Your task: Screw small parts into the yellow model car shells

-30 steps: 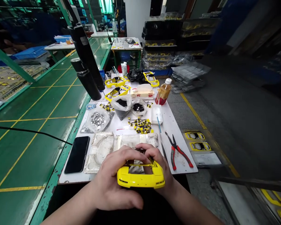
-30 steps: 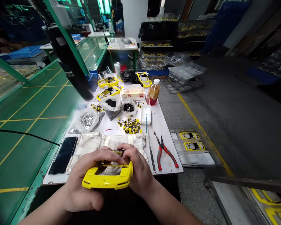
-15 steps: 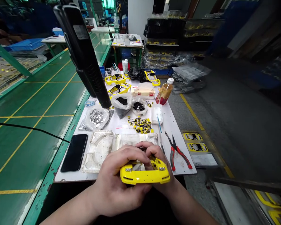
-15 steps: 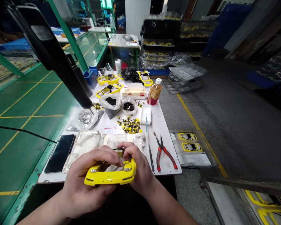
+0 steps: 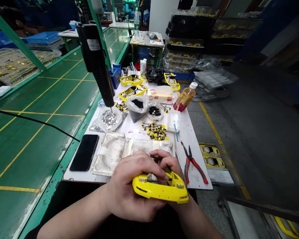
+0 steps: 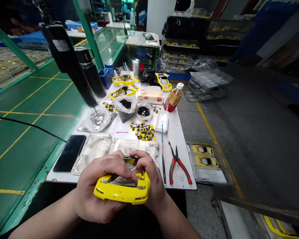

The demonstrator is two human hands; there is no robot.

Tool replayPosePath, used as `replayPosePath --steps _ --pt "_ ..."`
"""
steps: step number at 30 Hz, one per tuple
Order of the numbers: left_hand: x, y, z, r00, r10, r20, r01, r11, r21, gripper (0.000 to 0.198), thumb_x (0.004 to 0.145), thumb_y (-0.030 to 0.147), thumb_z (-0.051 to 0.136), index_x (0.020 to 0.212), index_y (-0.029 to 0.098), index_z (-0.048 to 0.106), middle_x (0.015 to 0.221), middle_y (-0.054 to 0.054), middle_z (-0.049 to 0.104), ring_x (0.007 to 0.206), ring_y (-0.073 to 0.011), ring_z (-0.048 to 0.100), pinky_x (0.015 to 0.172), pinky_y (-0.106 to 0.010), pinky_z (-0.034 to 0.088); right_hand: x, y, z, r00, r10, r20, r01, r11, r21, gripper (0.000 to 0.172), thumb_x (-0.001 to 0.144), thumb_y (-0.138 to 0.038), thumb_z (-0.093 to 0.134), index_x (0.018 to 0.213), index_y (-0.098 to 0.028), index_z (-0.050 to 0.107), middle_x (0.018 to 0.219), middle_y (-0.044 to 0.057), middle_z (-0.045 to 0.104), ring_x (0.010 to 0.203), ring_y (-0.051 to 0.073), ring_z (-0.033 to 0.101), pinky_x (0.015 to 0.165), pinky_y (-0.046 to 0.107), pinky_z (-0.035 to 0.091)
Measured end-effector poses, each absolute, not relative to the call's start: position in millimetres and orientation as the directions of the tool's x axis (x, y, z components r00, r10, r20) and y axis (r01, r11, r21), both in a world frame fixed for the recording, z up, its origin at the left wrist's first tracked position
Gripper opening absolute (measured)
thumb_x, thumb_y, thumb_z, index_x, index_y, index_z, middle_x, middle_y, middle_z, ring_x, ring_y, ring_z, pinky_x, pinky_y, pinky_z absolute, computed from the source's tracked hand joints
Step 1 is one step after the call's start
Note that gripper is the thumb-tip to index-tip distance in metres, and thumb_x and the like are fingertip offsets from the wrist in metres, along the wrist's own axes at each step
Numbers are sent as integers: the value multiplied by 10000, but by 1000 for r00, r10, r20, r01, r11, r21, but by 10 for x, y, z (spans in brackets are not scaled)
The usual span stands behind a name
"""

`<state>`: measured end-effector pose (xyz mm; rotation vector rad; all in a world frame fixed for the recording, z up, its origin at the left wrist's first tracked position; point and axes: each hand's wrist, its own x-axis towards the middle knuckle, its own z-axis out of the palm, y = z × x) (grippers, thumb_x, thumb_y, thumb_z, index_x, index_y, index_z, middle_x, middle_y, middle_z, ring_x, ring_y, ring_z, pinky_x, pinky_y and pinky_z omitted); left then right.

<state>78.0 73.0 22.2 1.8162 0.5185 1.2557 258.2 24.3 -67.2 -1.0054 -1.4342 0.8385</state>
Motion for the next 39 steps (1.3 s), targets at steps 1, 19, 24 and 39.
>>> replayPosePath --steps 1,19,24,39 --pt "783 727 227 412 728 547 -119 -553 825 320 810 308 932 1083 217 790 913 -75 847 786 -199 756 789 -332 599 2584 243 -677 2 928 374 115 371 -922 142 1106 -281 689 1063 -282 553 1457 76 702 1076 231 732 982 422 609" --pt "721 764 60 371 741 560 -148 -549 823 549 811 629 979 937 237 615 1040 -92 787 928 -224 771 859 -340 637 2555 309 -580 -17 911 412 95 412 -906 183 1088 -283 722 1104 -295 540 1428 63 701 1292 254 713 1032 370 589" --pt "731 767 -20 323 747 581 -168 -559 812 599 701 620 1028 902 233 617 925 -51 814 769 -172 735 748 -286 597 2487 300 -623 34 910 413 116 407 -906 277 1048 -334 811 1049 -284 538 1389 80 713 1201 253 734 995 375 603" --pt "663 746 268 481 751 454 -64 -486 872 588 850 762 884 1085 236 768 907 -47 787 790 -198 700 807 -316 568 2502 291 -628 22 911 412 87 409 -908 196 1066 -264 738 1052 -287 544 1387 67 711 1260 265 727 1040 404 606"
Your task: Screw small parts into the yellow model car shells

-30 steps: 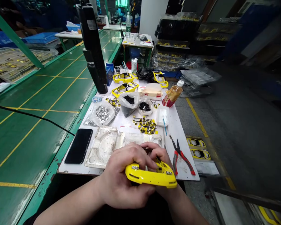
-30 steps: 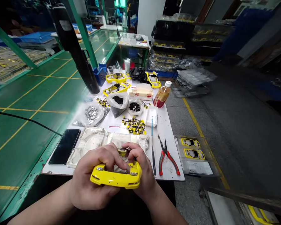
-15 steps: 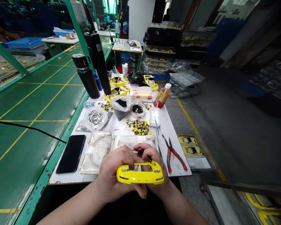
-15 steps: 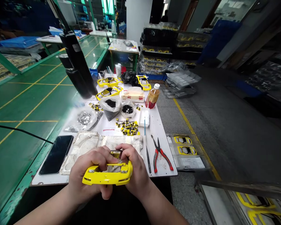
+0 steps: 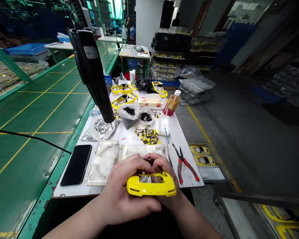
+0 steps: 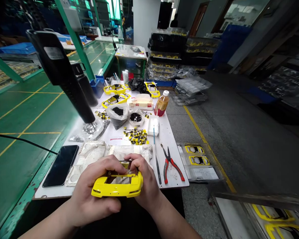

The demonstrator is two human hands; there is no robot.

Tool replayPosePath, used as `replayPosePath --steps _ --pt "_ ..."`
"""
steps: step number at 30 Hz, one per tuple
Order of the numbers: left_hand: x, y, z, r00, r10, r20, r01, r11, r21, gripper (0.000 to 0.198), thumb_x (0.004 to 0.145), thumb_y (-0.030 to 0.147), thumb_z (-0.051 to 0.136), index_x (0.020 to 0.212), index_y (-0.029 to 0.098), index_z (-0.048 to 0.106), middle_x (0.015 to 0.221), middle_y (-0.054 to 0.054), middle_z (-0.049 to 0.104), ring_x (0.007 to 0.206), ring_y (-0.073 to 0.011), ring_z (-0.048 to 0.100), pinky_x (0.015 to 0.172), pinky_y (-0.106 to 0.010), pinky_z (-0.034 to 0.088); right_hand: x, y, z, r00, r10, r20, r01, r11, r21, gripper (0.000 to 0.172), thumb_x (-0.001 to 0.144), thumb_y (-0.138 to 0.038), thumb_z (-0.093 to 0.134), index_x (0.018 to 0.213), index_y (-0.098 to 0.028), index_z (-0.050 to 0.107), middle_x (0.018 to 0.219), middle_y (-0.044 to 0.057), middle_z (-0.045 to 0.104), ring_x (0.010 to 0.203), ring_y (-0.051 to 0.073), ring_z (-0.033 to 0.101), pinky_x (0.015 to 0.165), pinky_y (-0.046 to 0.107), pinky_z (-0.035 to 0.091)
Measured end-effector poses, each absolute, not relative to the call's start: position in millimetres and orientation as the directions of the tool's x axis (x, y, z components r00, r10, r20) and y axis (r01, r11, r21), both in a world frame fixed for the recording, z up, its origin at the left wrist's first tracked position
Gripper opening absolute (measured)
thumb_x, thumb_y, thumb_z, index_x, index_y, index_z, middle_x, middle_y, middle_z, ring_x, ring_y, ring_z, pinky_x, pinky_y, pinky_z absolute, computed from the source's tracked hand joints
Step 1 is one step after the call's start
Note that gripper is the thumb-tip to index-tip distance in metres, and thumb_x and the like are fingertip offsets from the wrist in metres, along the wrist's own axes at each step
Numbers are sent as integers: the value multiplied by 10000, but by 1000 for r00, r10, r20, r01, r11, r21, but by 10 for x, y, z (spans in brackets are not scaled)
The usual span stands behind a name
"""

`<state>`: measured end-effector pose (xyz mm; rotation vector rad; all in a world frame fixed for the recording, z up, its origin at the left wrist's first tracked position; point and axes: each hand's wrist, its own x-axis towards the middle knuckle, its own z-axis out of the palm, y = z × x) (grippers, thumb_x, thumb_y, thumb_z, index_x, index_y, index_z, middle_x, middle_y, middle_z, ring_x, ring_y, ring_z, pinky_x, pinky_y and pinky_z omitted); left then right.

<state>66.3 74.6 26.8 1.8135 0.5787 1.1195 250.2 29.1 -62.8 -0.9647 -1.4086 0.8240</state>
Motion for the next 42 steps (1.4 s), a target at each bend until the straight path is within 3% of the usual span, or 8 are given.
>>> replayPosePath --steps 4,7,16,19,25,31,33,42 --pt "688 732 272 481 744 463 -24 -517 856 356 881 471 926 1106 246 767 931 -30 786 791 -178 696 801 -298 562 2504 297 -647 28 918 395 75 392 -917 245 1031 -218 774 1039 -286 539 1402 48 706 1240 242 728 1026 368 591" --pt "694 716 263 470 747 471 -23 -522 852 319 849 331 920 1115 242 767 944 -38 786 796 -180 709 769 -290 559 2515 305 -627 23 917 398 80 396 -915 204 1057 -248 742 1032 -282 543 1393 53 711 1223 239 727 1004 355 585" --pt "689 742 203 459 720 521 -15 -580 814 529 917 688 852 1192 248 748 951 -38 784 771 -161 704 728 -265 548 2515 294 -656 9 911 412 49 411 -910 205 1065 -238 741 1097 -300 548 1408 57 696 1284 263 716 1054 401 598" --pt "680 745 200 468 712 524 -24 -583 812 558 930 729 820 1214 255 740 967 -37 788 789 -156 709 751 -261 554 2516 294 -671 11 914 406 44 405 -913 212 1061 -225 740 1099 -302 546 1405 59 694 1281 272 720 1043 412 602" --pt "658 746 213 484 711 511 -45 -563 825 521 931 654 840 1257 261 736 1033 -42 795 842 -163 713 807 -272 566 2526 294 -668 2 918 396 51 396 -917 204 1064 -226 734 1105 -302 549 1427 61 692 1295 275 714 1044 415 600" --pt "690 704 244 484 732 480 -53 -523 851 416 828 253 877 1218 265 733 1006 6 788 861 -144 700 849 -256 553 2533 292 -626 -10 907 420 64 420 -905 172 1078 -244 711 1088 -297 548 1423 37 697 1300 233 698 1079 366 566" --pt "704 683 256 477 735 482 -50 -525 850 417 805 192 849 1200 260 734 987 10 782 878 -145 704 850 -251 549 2539 291 -603 -14 906 422 81 422 -903 164 1084 -259 709 1078 -295 548 1420 30 701 1275 216 704 1065 340 560" --pt "699 685 263 488 732 475 -66 -512 856 375 859 273 892 1201 257 740 967 -3 766 860 -153 687 835 -266 548 2536 300 -582 -7 904 427 76 426 -902 159 1086 -282 708 1076 -298 550 1407 31 704 1266 220 708 1060 339 566"
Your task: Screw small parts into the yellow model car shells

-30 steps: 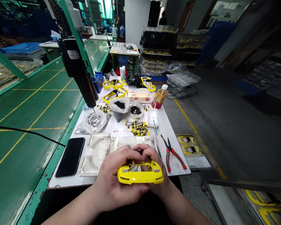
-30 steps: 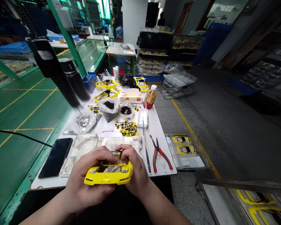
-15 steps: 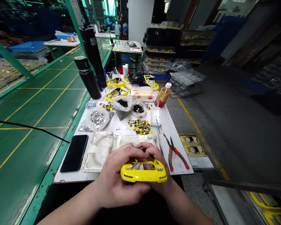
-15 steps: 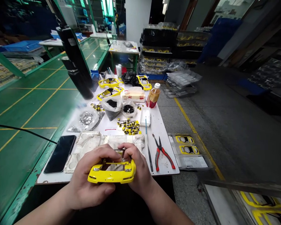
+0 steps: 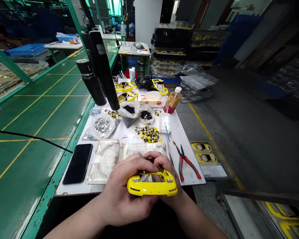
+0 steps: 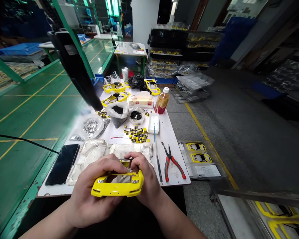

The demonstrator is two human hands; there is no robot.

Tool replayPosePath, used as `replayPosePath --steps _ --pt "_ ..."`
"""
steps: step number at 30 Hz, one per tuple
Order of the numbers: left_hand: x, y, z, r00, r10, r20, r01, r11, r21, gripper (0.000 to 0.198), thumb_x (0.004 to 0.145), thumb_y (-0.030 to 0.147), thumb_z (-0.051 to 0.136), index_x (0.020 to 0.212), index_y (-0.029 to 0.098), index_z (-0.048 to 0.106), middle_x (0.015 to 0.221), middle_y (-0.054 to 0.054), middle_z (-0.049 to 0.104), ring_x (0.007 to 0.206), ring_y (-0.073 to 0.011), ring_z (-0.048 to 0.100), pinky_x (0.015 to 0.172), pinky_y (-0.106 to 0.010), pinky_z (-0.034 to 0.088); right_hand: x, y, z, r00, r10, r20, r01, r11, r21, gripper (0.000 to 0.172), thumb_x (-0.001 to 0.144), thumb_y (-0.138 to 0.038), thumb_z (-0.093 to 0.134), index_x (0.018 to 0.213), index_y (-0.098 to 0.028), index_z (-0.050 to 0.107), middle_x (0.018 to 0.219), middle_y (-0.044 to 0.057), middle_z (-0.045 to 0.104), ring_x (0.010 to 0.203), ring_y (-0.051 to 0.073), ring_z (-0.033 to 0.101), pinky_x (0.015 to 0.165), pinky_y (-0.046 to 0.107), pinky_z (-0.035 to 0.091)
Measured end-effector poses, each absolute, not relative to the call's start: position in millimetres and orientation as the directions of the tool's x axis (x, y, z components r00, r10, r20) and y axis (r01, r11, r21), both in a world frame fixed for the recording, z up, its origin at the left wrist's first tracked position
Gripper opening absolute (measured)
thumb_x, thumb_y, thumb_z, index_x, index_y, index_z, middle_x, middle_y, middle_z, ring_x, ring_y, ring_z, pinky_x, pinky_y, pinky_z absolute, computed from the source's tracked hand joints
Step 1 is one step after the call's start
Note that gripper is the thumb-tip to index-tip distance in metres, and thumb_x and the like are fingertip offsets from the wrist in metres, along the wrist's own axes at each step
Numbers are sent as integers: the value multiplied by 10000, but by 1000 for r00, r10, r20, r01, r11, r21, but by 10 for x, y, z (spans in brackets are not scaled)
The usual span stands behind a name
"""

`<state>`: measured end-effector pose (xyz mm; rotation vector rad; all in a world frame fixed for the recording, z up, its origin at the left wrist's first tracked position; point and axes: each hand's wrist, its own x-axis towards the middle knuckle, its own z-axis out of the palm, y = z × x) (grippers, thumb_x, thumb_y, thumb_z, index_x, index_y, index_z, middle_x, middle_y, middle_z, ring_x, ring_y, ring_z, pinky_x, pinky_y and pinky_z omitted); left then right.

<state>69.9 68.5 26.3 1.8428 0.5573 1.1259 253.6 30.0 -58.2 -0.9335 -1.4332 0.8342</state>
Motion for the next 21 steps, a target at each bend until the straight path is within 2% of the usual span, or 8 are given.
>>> replayPosePath --steps 6,11,16,21 --pt "699 676 235 480 730 487 -49 -532 846 412 827 230 873 1209 265 723 980 -3 774 879 -162 703 837 -270 552 2542 293 -613 -13 912 410 57 410 -910 183 1072 -254 721 1072 -296 543 1417 37 699 1296 234 695 1072 359 563" --pt "685 713 178 480 725 494 -47 -541 840 492 860 440 915 1280 276 718 1071 -38 790 893 -180 723 815 -282 560 2552 293 -661 -34 912 409 40 410 -911 198 1054 -234 732 1131 -301 563 1446 57 681 1318 267 704 1062 400 583" --pt "660 733 139 472 707 527 -92 -555 827 597 885 652 891 1310 269 722 1057 -59 790 887 -195 737 808 -296 573 2554 272 -682 -14 912 410 76 410 -909 195 1059 -222 732 1127 -301 567 1450 57 686 1340 257 694 1075 388 575" --pt "660 732 106 467 702 539 -141 -542 828 620 875 608 920 1341 257 712 1072 -74 796 918 -218 755 831 -313 599 2550 272 -676 -22 906 423 75 424 -903 192 1058 -228 727 1137 -299 567 1442 66 687 1323 265 705 1070 403 591"
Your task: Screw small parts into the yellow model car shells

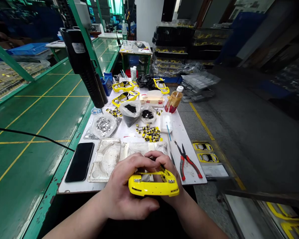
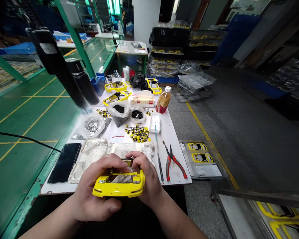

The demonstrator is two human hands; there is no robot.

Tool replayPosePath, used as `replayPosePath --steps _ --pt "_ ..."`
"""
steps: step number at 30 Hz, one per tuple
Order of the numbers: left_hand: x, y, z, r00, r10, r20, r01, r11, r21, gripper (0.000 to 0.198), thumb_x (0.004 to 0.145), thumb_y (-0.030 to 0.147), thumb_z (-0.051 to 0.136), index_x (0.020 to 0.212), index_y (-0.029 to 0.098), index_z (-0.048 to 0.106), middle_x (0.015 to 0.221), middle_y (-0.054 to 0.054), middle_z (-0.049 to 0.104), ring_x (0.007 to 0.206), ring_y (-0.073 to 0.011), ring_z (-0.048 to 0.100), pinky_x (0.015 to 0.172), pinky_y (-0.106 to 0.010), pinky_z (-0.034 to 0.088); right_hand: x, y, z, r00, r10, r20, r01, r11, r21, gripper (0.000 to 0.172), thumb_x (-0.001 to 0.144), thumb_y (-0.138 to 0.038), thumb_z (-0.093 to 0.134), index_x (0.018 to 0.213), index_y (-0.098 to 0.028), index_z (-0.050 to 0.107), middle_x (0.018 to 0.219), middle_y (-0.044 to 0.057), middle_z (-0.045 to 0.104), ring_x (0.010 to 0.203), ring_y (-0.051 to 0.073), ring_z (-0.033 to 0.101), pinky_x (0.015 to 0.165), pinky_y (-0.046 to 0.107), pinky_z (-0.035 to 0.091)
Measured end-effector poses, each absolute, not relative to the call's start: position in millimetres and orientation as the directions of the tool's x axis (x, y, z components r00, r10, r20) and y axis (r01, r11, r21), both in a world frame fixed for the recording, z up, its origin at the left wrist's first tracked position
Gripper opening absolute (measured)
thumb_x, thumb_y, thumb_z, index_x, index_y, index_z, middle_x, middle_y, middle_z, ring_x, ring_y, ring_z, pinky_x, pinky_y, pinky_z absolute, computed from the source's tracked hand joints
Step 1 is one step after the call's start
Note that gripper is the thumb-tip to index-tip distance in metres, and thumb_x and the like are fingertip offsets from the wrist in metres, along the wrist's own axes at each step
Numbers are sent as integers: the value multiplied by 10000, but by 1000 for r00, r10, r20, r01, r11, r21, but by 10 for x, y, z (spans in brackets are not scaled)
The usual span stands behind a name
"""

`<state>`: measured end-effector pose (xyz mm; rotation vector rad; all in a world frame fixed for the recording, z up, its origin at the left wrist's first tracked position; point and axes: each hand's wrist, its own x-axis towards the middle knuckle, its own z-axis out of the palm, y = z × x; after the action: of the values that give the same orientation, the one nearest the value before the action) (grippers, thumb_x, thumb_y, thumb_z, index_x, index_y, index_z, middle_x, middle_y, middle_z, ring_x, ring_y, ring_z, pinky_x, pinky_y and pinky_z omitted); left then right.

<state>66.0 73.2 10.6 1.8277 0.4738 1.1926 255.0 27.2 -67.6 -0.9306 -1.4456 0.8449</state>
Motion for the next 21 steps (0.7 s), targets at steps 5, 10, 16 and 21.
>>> replayPosePath --steps 5,10,16,21 --pt "662 718 80 456 708 539 -156 -532 832 630 891 600 912 1384 267 703 1061 -77 797 927 -226 759 853 -326 614 2542 289 -675 -15 910 414 48 415 -909 188 1067 -221 704 1113 -304 542 1421 59 692 1295 270 722 1058 433 610" --pt "653 717 78 456 700 550 -145 -552 821 626 895 582 914 1383 253 699 1039 -83 803 914 -230 758 840 -331 618 2548 285 -644 -28 904 427 58 428 -902 180 1071 -224 702 1101 -297 541 1422 63 692 1311 267 710 1064 421 600" --pt "649 727 60 458 692 558 -148 -560 815 600 909 577 906 1375 262 698 1056 -72 801 918 -208 753 842 -306 607 2551 293 -607 -26 901 434 68 435 -898 157 1082 -239 693 1077 -292 545 1412 60 695 1312 255 701 1062 397 588" --pt "633 734 -1 446 692 568 -149 -569 809 632 891 551 935 1401 264 696 1087 -78 803 945 -211 743 860 -309 597 2555 298 -607 -30 897 441 85 442 -893 150 1081 -244 689 1082 -287 546 1412 83 697 1304 272 709 1051 418 598"
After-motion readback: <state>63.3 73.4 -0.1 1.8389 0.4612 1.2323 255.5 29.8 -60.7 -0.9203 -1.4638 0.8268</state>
